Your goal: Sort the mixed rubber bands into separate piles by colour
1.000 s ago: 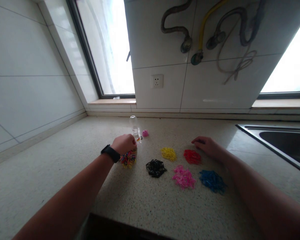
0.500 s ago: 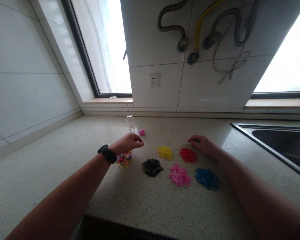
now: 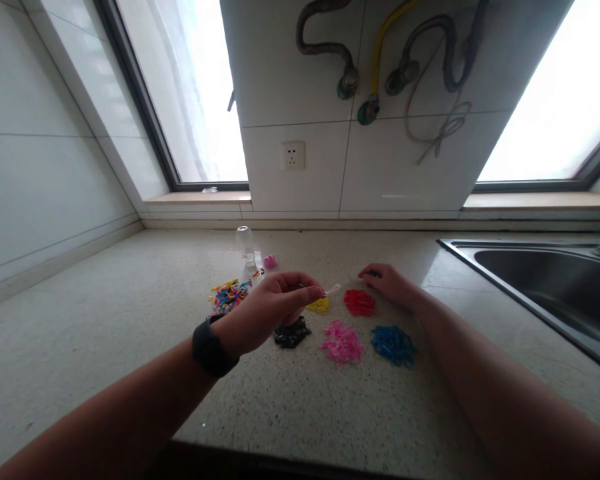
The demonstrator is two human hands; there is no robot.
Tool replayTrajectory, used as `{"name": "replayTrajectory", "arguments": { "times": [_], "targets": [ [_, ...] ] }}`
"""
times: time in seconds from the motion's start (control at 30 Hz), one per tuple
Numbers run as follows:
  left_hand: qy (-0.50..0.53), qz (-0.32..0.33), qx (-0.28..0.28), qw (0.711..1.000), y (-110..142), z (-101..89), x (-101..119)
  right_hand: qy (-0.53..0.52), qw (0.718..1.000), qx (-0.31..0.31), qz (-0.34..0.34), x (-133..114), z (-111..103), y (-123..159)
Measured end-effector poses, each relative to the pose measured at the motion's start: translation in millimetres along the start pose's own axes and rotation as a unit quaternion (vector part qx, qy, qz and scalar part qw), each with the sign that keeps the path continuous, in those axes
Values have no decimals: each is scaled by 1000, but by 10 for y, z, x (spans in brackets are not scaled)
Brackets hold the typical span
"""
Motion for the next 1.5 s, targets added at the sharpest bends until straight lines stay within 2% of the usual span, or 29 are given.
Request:
{"name": "replayTrajectory", "arguments": {
  "times": [0.17, 0.47, 0.9, 1.0, 1.1, 1.2, 1.27, 1.37, 1.5],
  "targets": [
    [134, 30, -21, 990, 29, 264, 43, 0, 1000, 3, -5, -26, 0, 9],
    [195, 50, -39, 979, 84, 407, 163, 4, 1000, 1, -10, -84, -11, 34],
    [185, 63, -61, 979, 104, 487, 204, 6, 1000, 5, -15, -88, -13, 27],
    [171, 61, -47, 982, 99, 457, 185, 1, 1000, 1, -11, -73, -6, 26],
    [119, 53, -9, 991, 97, 359, 136, -21, 999, 26, -16, -121, -43, 43],
    [35, 41, 42, 998, 101, 222, 87, -68, 995, 67, -36, -326, -105, 107],
    [-7, 32, 65, 997, 100, 150, 67, -109, 989, 77, -62, -583, -126, 192],
    [-46, 24, 93, 994, 97, 77, 71, -170, 976, 58, -119, -1114, -117, 398],
    [-83, 20, 120, 989, 95, 50, 124, -257, 945, -9, -204, -1774, -10, 716]
  ]
}}
Point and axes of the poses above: each hand's wrist, its own y-axis away from the middle knuckle, its own z-axis out of the palm, x = y × z, the point moved 8 cm from there along -y, towards the middle knuckle, and after that the axes turned 14 degrees about -x, right-handed, at the moved point
